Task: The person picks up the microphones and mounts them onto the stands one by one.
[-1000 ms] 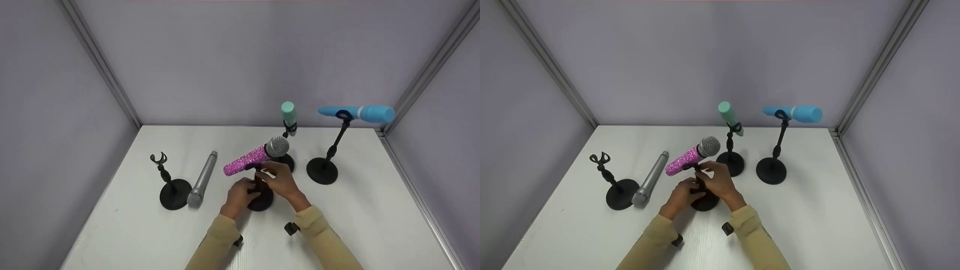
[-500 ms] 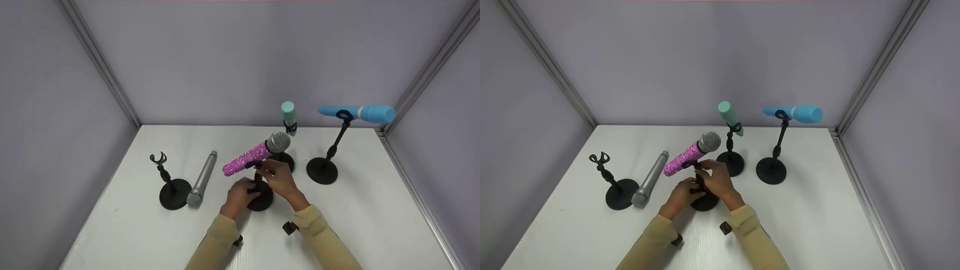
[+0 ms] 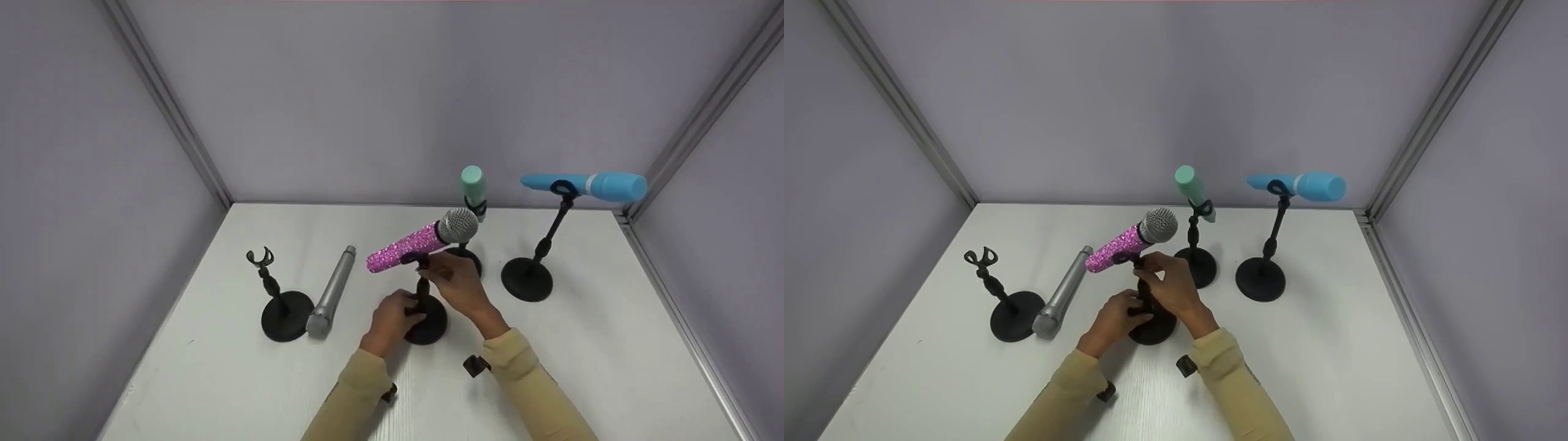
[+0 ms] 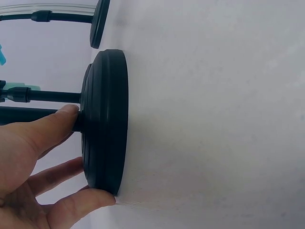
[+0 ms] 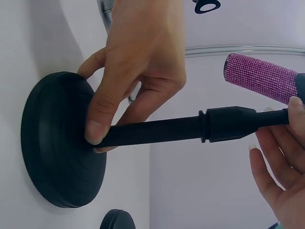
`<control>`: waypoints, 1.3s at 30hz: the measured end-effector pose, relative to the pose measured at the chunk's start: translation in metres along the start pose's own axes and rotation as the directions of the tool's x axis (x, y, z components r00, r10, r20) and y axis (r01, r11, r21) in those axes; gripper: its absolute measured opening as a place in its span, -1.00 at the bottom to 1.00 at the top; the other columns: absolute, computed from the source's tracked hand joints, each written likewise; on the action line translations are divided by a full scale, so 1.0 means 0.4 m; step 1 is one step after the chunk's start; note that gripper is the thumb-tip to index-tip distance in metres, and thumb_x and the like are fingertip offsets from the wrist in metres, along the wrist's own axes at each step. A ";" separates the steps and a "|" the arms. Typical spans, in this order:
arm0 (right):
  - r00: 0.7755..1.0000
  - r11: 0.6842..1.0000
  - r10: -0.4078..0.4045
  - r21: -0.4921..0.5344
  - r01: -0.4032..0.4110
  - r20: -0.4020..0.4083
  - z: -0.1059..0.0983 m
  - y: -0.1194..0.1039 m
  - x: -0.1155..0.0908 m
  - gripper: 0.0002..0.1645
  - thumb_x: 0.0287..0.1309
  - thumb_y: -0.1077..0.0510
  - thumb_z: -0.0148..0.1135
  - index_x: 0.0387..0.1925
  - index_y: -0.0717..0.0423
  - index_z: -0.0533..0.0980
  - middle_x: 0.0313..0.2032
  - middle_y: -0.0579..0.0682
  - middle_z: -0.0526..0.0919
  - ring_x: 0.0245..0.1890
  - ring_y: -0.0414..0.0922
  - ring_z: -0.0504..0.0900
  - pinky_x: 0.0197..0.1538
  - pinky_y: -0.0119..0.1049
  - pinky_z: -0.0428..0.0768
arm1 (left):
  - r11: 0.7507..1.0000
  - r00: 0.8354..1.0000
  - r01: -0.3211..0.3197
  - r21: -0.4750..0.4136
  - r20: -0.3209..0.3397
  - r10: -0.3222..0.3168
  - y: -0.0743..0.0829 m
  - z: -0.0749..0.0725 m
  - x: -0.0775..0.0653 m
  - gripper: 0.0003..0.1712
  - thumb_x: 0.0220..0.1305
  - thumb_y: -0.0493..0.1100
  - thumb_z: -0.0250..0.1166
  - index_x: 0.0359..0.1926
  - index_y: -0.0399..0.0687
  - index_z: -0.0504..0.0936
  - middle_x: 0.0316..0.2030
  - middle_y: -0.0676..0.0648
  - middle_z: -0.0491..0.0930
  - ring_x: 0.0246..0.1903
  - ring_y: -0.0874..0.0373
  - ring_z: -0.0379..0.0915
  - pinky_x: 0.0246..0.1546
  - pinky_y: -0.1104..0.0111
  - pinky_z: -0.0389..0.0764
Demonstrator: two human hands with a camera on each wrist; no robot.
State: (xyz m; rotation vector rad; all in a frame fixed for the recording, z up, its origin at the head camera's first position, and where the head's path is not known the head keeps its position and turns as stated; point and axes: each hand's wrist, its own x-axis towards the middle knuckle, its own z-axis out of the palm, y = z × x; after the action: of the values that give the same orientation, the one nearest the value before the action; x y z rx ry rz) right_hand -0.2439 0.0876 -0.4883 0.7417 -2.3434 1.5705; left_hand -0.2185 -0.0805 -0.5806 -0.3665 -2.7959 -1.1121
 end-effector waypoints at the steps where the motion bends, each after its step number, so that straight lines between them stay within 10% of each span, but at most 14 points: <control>1: 1.000 1.000 0.008 0.006 -0.008 0.002 -0.002 -0.005 0.002 -0.87 0.24 0.21 0.43 -0.17 0.14 0.72 -0.28 0.05 0.82 -0.24 -0.14 0.80 -0.10 -0.27 0.77 | 1.000 1.000 0.004 -0.001 0.001 -0.004 0.001 -0.001 -0.001 -0.74 0.23 -0.12 0.50 -0.13 -0.20 0.81 -0.03 -0.13 0.72 0.00 -0.09 0.66 0.04 0.05 0.66; 16: 0.998 0.996 0.058 -0.061 -0.058 0.003 -0.009 -0.045 0.029 -0.79 0.22 0.34 0.40 -0.12 0.36 0.67 -0.24 0.24 0.79 -0.18 0.15 0.81 -0.04 -0.04 0.77 | 0.999 0.999 0.040 -0.001 0.024 -0.040 0.008 -0.002 0.002 -0.75 0.25 -0.12 0.49 -0.12 -0.16 0.83 0.00 -0.08 0.73 0.03 -0.03 0.66 0.06 0.07 0.67; 39: 0.998 0.999 -0.026 -0.027 0.027 0.051 -0.041 -0.061 0.042 -0.78 0.24 0.26 0.42 -0.09 0.21 0.68 -0.22 0.11 0.79 -0.16 -0.01 0.81 -0.02 -0.16 0.77 | 0.998 0.996 0.066 -0.014 0.054 -0.065 0.014 -0.007 -0.005 -0.74 0.25 -0.12 0.49 -0.10 -0.15 0.83 0.03 -0.06 0.72 0.04 -0.04 0.67 0.08 0.06 0.67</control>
State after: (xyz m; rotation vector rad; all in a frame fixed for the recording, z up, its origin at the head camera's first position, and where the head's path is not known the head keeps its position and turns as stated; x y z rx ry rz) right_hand -0.2468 0.0903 -0.4549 0.8122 -2.3756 1.5233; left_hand -0.2151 -0.0787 -0.5753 -0.3124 -2.8667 -1.1558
